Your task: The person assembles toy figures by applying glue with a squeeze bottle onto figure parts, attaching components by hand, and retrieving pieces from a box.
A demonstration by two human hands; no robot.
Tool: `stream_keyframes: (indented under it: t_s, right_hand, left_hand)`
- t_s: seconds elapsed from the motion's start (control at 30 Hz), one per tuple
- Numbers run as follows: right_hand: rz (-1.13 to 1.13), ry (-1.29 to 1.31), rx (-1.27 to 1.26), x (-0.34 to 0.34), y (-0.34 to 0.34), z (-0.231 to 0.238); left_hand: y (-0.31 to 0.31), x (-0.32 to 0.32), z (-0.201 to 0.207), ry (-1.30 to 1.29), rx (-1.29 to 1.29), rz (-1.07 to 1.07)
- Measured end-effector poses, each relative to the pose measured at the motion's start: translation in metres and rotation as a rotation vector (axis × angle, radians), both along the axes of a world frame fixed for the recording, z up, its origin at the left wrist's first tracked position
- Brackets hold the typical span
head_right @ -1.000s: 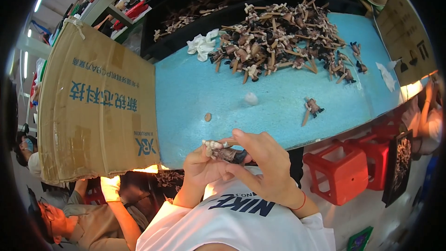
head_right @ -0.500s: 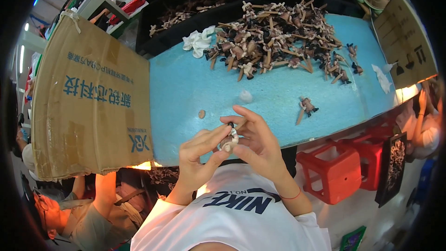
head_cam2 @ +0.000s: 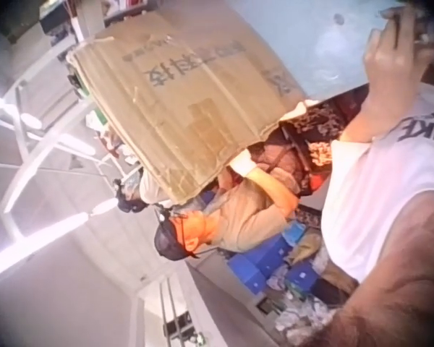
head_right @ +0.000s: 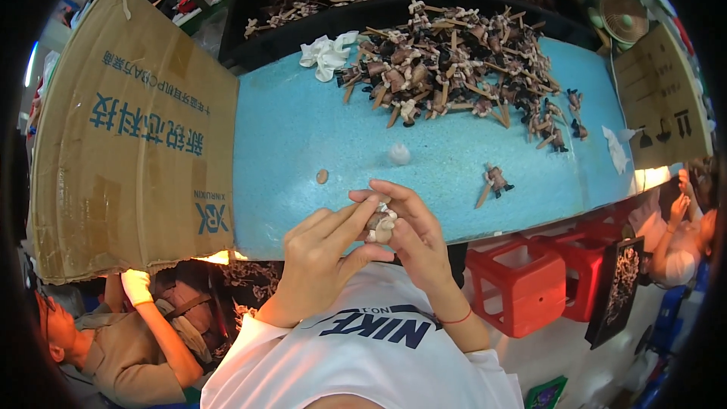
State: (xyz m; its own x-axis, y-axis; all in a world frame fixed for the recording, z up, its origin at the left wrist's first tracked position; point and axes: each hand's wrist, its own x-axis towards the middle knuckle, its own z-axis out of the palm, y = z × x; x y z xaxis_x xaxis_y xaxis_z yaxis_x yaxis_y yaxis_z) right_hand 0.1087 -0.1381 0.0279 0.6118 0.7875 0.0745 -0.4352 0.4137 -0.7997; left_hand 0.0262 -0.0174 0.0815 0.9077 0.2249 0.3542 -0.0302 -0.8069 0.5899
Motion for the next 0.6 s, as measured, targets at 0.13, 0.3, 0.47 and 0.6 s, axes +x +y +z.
stream_keyframes:
  t_s: [0.13, 0.3, 0.47, 0.6]
  right_hand:
    - [-0.146, -0.252, -0.147, 0.002, -0.001, 0.003]
    - [-0.281, -0.554, -0.36, 0.003, -0.007, 0.001]
    - [-0.32, -0.722, -0.423, -0.001, -0.006, 0.015]
    - [-0.382, -0.846, -0.446, -0.002, -0.007, 0.018]
  left_hand:
    - [0.005, 0.004, -0.02, 0.034, -0.517, -0.037]
    - [0.017, 0.004, -0.033, 0.141, -1.312, -0.131]
    - [0.02, 0.007, -0.035, 0.191, -1.532, -0.16]
    - [0.021, 0.008, -0.033, 0.252, -1.731, -0.184]
